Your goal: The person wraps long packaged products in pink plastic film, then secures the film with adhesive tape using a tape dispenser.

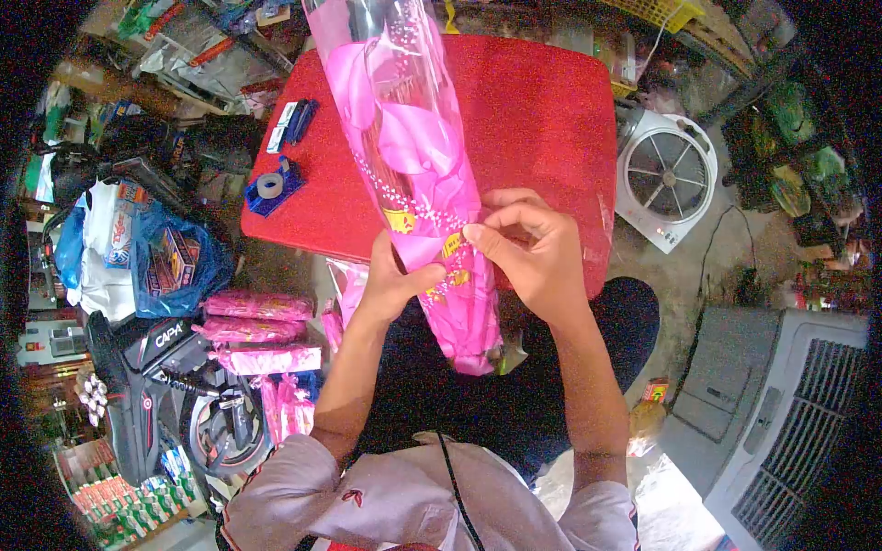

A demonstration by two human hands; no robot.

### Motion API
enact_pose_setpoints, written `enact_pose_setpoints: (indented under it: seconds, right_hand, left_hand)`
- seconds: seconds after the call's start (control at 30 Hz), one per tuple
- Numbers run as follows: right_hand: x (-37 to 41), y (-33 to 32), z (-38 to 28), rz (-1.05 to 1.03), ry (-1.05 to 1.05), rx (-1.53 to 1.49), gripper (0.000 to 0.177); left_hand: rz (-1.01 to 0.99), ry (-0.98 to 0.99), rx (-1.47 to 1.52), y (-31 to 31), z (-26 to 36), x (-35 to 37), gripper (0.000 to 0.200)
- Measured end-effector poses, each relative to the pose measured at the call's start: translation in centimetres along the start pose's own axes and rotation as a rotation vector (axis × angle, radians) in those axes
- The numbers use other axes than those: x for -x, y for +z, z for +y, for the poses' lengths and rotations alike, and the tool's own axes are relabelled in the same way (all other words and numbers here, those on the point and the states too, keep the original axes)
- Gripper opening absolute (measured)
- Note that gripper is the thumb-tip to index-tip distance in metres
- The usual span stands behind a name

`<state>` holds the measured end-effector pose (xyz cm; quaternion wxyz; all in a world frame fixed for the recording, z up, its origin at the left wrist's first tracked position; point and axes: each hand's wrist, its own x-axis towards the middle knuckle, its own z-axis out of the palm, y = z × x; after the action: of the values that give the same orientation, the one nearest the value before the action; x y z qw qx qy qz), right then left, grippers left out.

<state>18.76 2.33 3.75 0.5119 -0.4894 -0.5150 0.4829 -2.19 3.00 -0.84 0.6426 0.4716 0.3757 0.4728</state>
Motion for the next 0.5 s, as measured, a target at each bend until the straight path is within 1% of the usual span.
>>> enact_pose_setpoints:
  seconds: [0.07,0.17,0.27,0.37,0.47,0.5]
  right_hand:
    - [0.1,0.0,0.0,0.01,-0.056,0.097,0.015]
    - [0.3,0.1,-0.5,-0.001,-0.032,0.033,0.015]
    - [0.3,0.3,-0.1,-0.023,-0.007,-0.064,0.015]
    - [0.3,0.6,-0.5,-0.003,0.034,-0.116,0.015]
    - [0.2,0.1,-0.1,-0.056,0.137,-0.144,0.015]
    - [0.2,0.1,-0.1,-0.049,0.121,-0.127,0.015]
  left_hand:
    - [-0.011,-0.008,0.013,-0.2,-0.2,-0.1,0.071]
    - [-0.104,0.045,0.056,-1.0,-0.7,-0.4,0.075]
    - [-0.099,0.063,0.179,-1.3,-0.2,-0.2,0.083]
    - [-0.094,0.089,0.162,-1.7,-0.5,-0.3,0.089]
    - [-0.102,0.113,0.115,-2.0,-0.8,-0.1,0.092]
    - [-0.129,0.105,0.127,-2.0,-0.5,-0.1,0.09]
